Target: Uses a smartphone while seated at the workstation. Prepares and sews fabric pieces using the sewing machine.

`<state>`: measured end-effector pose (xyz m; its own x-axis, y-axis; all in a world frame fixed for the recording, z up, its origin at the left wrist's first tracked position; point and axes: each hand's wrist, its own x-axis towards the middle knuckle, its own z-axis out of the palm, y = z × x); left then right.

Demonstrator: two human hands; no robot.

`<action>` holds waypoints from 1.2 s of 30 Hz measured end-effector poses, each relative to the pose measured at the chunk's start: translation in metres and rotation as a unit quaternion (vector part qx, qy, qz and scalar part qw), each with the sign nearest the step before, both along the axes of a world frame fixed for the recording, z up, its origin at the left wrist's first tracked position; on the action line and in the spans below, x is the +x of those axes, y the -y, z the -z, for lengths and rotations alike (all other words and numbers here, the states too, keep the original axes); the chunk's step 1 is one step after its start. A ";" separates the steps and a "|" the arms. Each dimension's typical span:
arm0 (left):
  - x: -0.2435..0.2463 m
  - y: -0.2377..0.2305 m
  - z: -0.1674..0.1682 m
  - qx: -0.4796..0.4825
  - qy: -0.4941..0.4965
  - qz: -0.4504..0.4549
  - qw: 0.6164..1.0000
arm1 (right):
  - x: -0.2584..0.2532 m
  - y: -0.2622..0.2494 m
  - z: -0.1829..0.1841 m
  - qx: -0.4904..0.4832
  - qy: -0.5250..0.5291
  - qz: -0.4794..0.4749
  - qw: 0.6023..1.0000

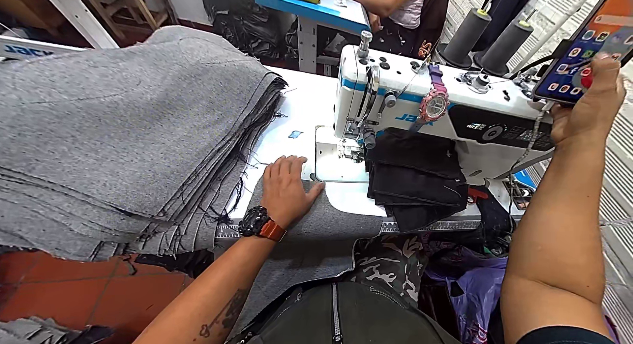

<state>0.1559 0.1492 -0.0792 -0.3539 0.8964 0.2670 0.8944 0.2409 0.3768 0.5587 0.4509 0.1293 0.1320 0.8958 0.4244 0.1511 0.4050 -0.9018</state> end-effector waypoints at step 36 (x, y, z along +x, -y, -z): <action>-0.009 0.037 -0.040 -0.184 -0.062 0.089 0.977 | 0.000 0.009 0.001 0.007 -0.004 -0.033 0.999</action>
<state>0.1469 0.1118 -0.0388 -0.1686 0.9842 -0.0543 0.9679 0.1758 0.1795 0.5591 0.4415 0.1283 0.0761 0.8965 0.4366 0.1159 0.4269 -0.8968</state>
